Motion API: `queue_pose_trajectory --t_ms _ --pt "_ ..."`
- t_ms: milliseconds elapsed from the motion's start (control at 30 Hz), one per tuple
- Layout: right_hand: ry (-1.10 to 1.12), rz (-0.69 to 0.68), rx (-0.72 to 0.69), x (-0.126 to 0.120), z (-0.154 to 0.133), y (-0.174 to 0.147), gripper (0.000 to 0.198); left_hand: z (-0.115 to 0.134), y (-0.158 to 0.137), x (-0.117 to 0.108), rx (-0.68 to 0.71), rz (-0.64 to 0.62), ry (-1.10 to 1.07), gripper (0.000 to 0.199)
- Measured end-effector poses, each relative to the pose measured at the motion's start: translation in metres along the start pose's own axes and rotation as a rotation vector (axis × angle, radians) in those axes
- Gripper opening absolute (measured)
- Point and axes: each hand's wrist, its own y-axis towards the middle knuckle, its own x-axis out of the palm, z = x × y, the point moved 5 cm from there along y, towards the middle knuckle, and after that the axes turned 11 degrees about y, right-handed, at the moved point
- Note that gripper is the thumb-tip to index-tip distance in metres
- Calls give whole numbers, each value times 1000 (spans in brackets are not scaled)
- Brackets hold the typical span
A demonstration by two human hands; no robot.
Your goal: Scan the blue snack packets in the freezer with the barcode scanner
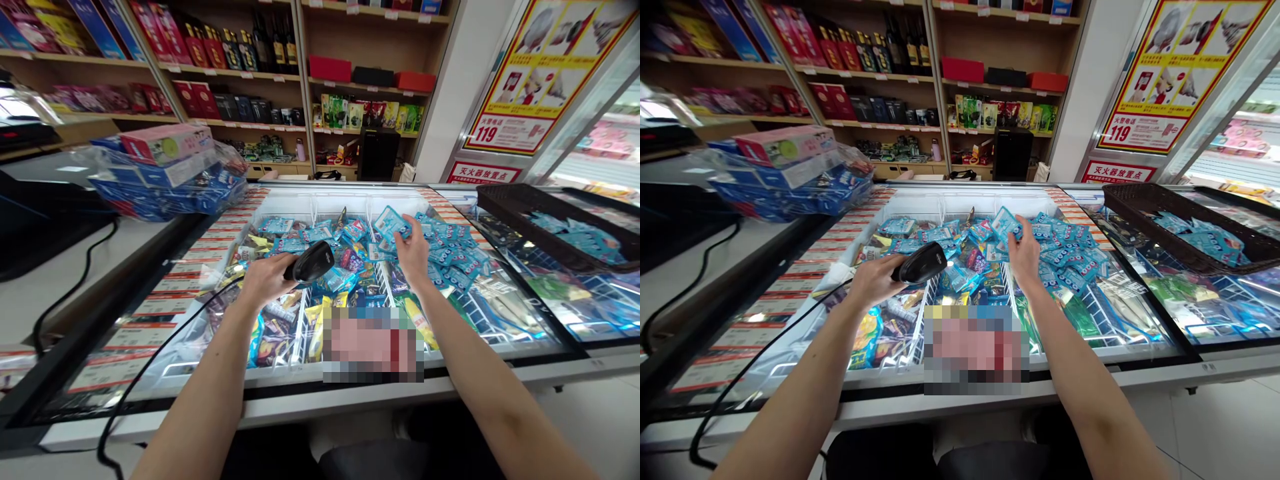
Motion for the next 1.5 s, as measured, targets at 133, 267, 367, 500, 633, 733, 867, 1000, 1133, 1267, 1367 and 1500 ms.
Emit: queue_pose_trajectory --t_ms 133,267,367,500,633,733,867,1000,1133,1267,1367,1500 --pt "-242 111 3 -28 16 13 42 -6 -1 0 -39 6 1 36" --pt "-422 158 70 -46 33 16 42 -16 -3 -1 -100 28 39 34" --pt "-529 185 65 -53 38 14 40 -23 -5 0 -155 47 66 35" --pt "-606 190 123 -56 39 11 34 -27 -7 0 -210 60 90 38" --pt "-547 120 2 -42 20 9 35 -30 -7 -2 -281 55 110 36" --pt "-374 -72 -161 -13 2 3 39 -34 -7 -4 -344 67 130 36" --pt "-128 -424 -292 34 -18 -14 42 -36 -8 -3 -358 57 126 37" --pt "-4 -703 -376 71 -39 -33 49 -38 -10 -2 -367 52 120 34" --pt "-14 -847 -477 94 -54 -43 60 -40 -11 -3 -384 62 121 34" --pt "-92 -871 -526 102 -58 -46 62 -39 -10 -5 -378 79 118 35" --pt "-116 -839 -524 98 -58 -45 58 -37 -10 -7 -375 69 111 35" --pt "-112 -768 -524 88 -53 -40 47 -35 -9 -8 -356 70 120 35"
